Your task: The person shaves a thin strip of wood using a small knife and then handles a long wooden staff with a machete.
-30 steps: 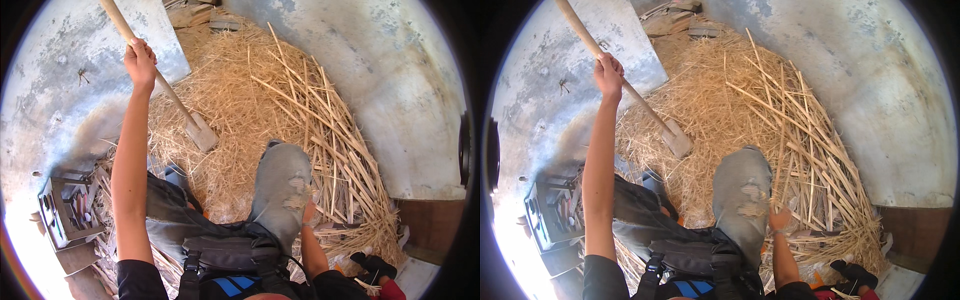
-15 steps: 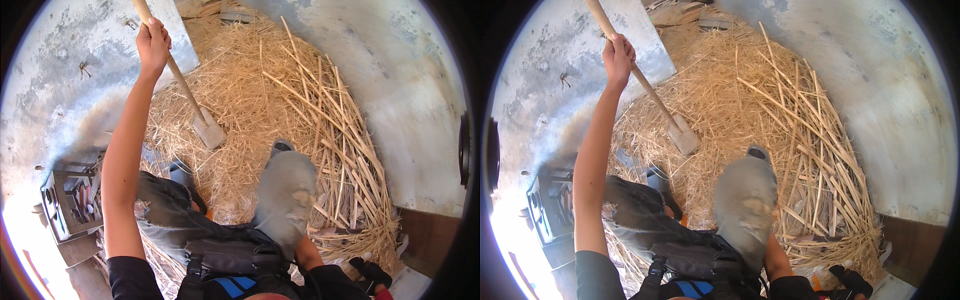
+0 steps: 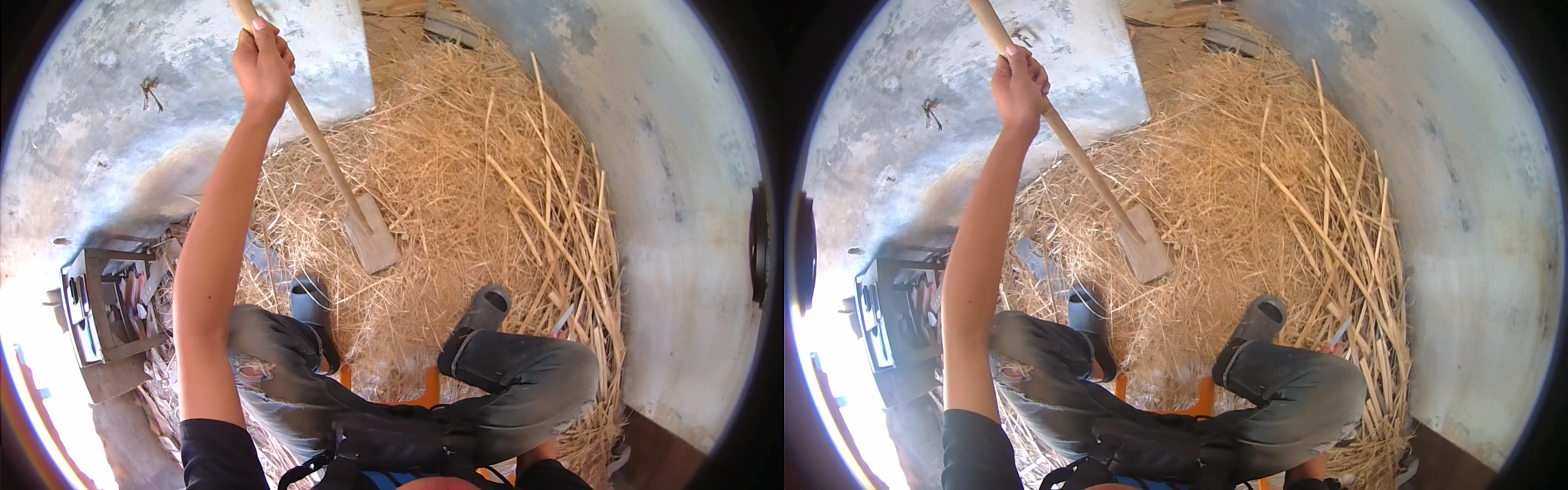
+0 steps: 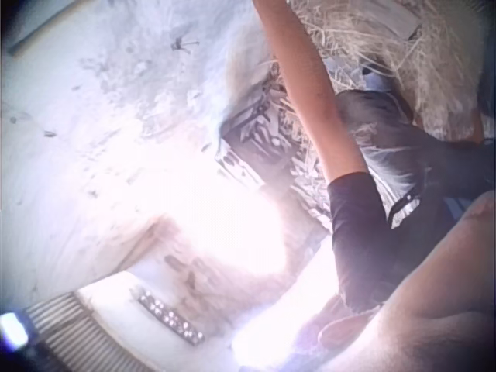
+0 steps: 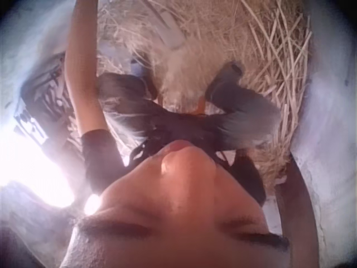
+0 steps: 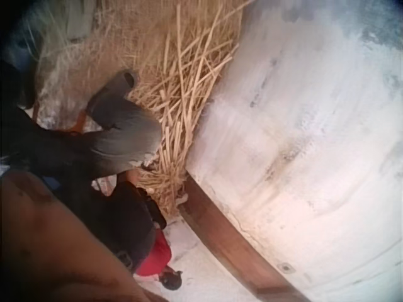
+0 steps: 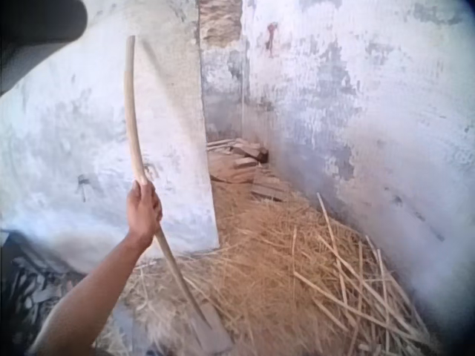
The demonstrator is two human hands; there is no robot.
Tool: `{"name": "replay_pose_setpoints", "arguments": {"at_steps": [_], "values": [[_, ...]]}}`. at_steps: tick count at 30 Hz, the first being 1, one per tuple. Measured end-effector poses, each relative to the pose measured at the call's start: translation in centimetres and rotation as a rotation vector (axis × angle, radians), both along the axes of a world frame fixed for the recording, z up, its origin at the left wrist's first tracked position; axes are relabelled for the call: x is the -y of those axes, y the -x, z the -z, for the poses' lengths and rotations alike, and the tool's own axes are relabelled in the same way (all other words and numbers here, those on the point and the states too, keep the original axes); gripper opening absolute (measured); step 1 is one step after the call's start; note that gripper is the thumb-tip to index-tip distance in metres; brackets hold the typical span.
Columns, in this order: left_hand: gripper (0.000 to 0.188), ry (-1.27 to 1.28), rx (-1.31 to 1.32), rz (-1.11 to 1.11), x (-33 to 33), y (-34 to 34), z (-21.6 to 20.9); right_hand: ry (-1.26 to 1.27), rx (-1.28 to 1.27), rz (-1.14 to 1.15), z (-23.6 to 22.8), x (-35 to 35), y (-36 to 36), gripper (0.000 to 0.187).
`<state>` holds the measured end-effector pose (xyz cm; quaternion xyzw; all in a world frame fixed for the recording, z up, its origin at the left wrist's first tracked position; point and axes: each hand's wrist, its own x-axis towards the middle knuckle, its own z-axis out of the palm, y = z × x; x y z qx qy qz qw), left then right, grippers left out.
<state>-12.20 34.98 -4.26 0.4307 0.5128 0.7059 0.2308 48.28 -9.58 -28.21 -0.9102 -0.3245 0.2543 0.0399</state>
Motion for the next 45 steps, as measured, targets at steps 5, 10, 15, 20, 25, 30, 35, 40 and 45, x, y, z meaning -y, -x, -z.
{"name": "replay_pose_setpoints", "arguments": {"at_steps": [5, 10, 15, 20, 25, 30, 35, 40, 45], "values": [[0.034, -0.009, 0.047, -0.019, -0.6, 1.8, 1.0, -0.126, 0.072, -0.073, -4.4, -10.4, -2.3, 0.048], [0.037, -0.025, 0.099, -0.102, 1.1, 3.4, 0.9, -0.321, 0.121, -0.17, -9.4, -22.5, -1.9, 0.045], [0.039, -0.065, 0.126, -0.188, 1.9, 5.5, 2.3, -0.402, 0.125, -0.241, -11.1, -30.1, 0.1, 0.042], [0.038, -0.114, 0.159, -0.266, 1.1, 5.9, 2.2, -0.266, 0.086, -0.248, -5.5, -26.4, 0.9, 0.04], [0.038, -0.088, 0.11, -0.31, 1.4, 5.7, 1.6, -0.137, 0.049, -0.176, -0.6, -20.3, 0.7, 0.037], [0.034, -0.134, 0.149, -0.253, 1.7, 5.7, 2.3, -0.07, 0.037, -0.122, 0.4, -16.9, 0.3, 0.035], [0.037, -0.109, 0.146, -0.29, 1.9, 5.7, 2.1, -0.05, 0.021, -0.095, 0.6, -15.9, -0.1, 0.032], [0.034, -0.111, 0.163, -0.273, 2.1, 5.4, 2.2, -0.046, 0.019, -0.084, 0.4, -15.0, -0.5, 0.03], [0.036, -0.113, 0.151, -0.29, 3.3, 5.6, 1.7, -0.075, -0.005, -0.085, 0.8, -14.0, -0.6, 0.028]]}}
